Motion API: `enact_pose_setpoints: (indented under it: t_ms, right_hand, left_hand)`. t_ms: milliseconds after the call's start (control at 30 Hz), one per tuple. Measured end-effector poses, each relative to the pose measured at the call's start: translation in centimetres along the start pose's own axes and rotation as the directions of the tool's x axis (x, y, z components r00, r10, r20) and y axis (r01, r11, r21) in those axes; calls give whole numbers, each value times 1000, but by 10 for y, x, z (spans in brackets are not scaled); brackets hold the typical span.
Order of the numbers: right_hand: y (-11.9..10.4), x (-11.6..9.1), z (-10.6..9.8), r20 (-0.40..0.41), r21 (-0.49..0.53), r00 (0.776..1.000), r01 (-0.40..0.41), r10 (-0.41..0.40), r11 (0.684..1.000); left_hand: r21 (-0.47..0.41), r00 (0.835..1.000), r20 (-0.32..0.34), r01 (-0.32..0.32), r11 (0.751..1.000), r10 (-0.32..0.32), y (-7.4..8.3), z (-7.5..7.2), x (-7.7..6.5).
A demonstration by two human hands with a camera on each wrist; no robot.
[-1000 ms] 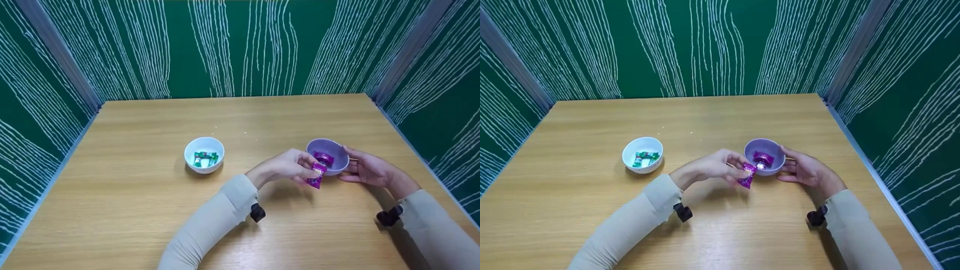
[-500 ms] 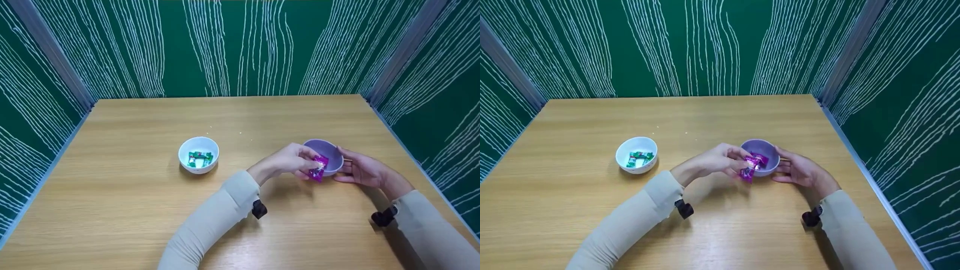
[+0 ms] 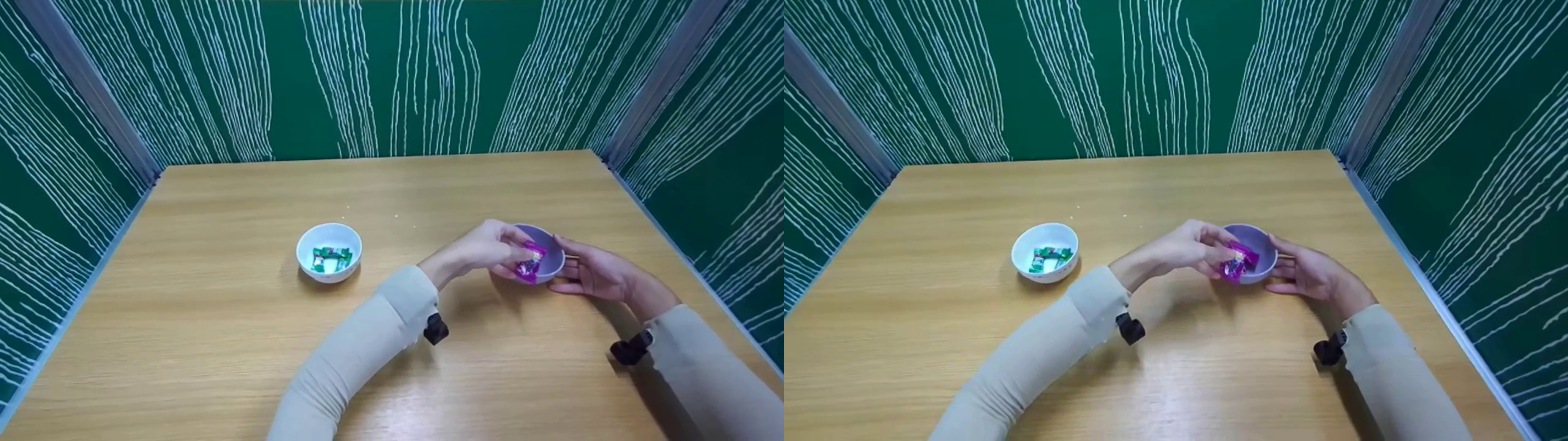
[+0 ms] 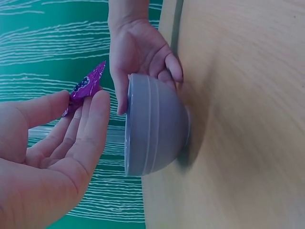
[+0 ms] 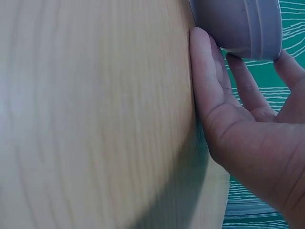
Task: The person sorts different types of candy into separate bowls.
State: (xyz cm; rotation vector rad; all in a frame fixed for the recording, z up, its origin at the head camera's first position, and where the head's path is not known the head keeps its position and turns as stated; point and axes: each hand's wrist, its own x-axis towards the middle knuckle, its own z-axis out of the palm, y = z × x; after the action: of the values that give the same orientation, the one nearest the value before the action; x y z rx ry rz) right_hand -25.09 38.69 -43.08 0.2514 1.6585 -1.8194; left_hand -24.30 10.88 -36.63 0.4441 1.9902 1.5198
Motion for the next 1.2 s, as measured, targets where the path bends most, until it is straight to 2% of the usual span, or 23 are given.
enact_pose_setpoints:
  t_ms: [233, 400, 700, 900, 1100, 1200]
  right_hand:
    - [-1, -1, -1, 9, 8, 1000, 6, -6, 1000]
    - [-1, 1, -2, 27, -2, 1000, 14, -14, 1000]
    - [0, 1, -2, 18, 11, 1000, 5, -5, 1000]
    - [-1, 0, -3, 10, 7, 1000, -5, 5, 1000]
    - [0, 1, -2, 9, 20, 1000, -9, 9, 1000]
    - [0, 1, -2, 13, 21, 1000, -5, 5, 1000]
  left_hand:
    - [32, 999, -45, 26, 999, -24, 11, -4, 11]
    - [0, 994, -86, 69, 998, -68, 16, -7, 23]
    - [-47, 986, -111, 116, 992, -121, 14, -4, 42]
    - [-21, 983, -117, 137, 990, -138, 14, 1, 46]
    - [14, 980, -129, 152, 988, -149, 13, 0, 44]
    - [1, 978, -147, 152, 988, -150, 12, 0, 44]
